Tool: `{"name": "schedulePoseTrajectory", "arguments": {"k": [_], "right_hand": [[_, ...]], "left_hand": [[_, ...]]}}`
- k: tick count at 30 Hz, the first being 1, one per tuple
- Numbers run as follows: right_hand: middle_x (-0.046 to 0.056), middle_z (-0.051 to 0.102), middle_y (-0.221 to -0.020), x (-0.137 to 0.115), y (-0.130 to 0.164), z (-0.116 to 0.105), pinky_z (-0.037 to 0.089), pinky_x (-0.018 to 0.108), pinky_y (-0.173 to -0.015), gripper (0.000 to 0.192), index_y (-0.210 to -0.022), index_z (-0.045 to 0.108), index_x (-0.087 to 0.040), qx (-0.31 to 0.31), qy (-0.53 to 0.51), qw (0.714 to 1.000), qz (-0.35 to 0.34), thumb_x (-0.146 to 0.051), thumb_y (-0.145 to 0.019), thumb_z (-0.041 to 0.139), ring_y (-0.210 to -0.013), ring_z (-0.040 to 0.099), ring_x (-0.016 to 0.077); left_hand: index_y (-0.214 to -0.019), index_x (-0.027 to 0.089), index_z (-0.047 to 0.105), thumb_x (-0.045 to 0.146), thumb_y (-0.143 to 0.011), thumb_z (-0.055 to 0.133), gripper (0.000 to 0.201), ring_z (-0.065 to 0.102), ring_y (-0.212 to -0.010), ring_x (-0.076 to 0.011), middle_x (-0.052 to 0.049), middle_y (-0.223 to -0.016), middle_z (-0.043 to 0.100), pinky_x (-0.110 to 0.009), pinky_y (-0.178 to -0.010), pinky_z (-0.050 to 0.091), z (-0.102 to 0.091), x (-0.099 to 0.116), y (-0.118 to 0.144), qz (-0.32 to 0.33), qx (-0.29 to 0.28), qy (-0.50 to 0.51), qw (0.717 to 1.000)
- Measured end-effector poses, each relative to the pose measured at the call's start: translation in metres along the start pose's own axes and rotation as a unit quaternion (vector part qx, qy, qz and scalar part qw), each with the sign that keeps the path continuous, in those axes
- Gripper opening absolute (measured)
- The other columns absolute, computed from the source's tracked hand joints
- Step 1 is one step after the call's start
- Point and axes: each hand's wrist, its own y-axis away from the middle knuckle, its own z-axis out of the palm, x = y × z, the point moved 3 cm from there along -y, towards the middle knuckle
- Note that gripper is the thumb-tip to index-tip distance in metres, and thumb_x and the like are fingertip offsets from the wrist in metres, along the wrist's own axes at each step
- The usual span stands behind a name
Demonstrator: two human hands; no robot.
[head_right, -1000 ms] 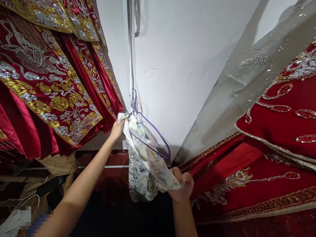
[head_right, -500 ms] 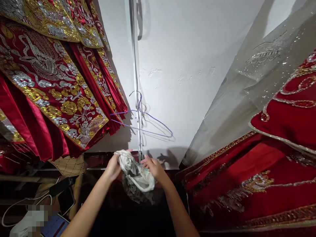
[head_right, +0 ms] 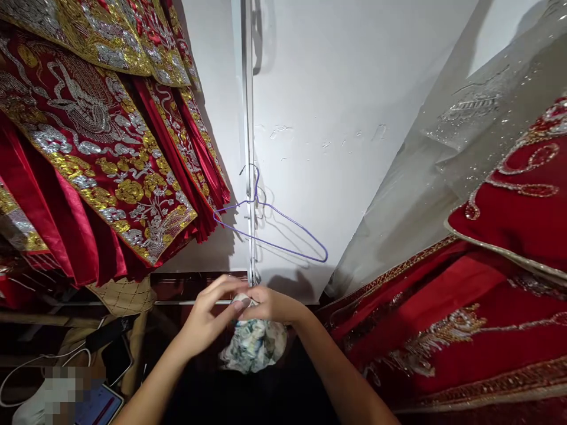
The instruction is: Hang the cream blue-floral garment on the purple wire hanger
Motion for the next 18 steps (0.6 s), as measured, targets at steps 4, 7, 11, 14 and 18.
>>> {"name": "schedulePoseTrajectory", "arguments": {"k": [4,7,11,14,18], "right_hand": [[-0.002,0.058,-0.070,-0.040,0.010,-0.013,0.039,0.025,-0.061,0.009,-0.077,0.067,-0.017,-0.034,0.203,0.978,-0.020,-0.026,-0.079,0.066,-0.065,0.049,0.0126],[0.002,0.070,-0.089,-0.054,0.007,-0.048,0.044,0.025,-0.067,0.022,-0.090,0.074,-0.019,0.112,0.266,0.956,-0.046,-0.016,-0.078,0.056,-0.075,0.060,0.0156],[0.003,0.072,-0.097,-0.032,-0.021,-0.101,0.048,0.029,-0.074,0.058,-0.133,0.059,-0.023,0.356,0.264,0.892,-0.092,-0.015,-0.075,0.051,-0.079,0.064,0.0186],[0.007,0.068,-0.119,0.005,-0.054,-0.118,0.047,0.033,-0.091,0.064,-0.140,0.052,-0.023,0.385,0.241,0.885,-0.103,-0.018,-0.076,0.052,-0.103,0.063,0.0237],[0.007,0.072,-0.103,0.050,-0.066,-0.121,0.047,0.035,-0.089,0.033,-0.104,0.070,-0.019,0.358,0.217,0.907,-0.047,-0.023,-0.079,0.048,-0.096,0.063,0.0260]], "left_hand": [[-0.102,0.015,0.070,0.056,-0.097,0.042,0.049,0.061,-0.095,-0.0234,-0.009,-0.097,0.068,-0.034,-0.087,0.048,0.010,-0.041,-0.003,-0.109,-0.115,0.011,0.987],[-0.076,0.014,0.062,0.062,-0.098,0.027,0.064,0.054,-0.068,-0.0178,-0.004,-0.070,0.060,-0.027,-0.064,0.043,0.014,-0.070,0.003,-0.189,-0.161,-0.036,0.968],[-0.071,0.016,0.058,0.058,-0.095,0.040,0.051,0.056,-0.070,-0.0190,-0.004,-0.070,0.060,-0.026,-0.065,0.038,-0.012,-0.077,-0.001,-0.186,-0.097,-0.241,0.948],[-0.065,0.019,0.058,0.055,-0.087,0.052,0.043,0.061,-0.069,-0.0233,-0.006,-0.067,0.063,-0.030,-0.069,0.040,-0.035,-0.076,-0.004,-0.232,-0.139,-0.361,0.893],[-0.054,0.021,0.055,0.042,-0.071,0.067,0.030,0.064,-0.069,-0.0277,-0.008,-0.064,0.065,-0.033,-0.071,0.041,-0.058,-0.083,0.003,-0.271,-0.145,-0.388,0.869]]}}
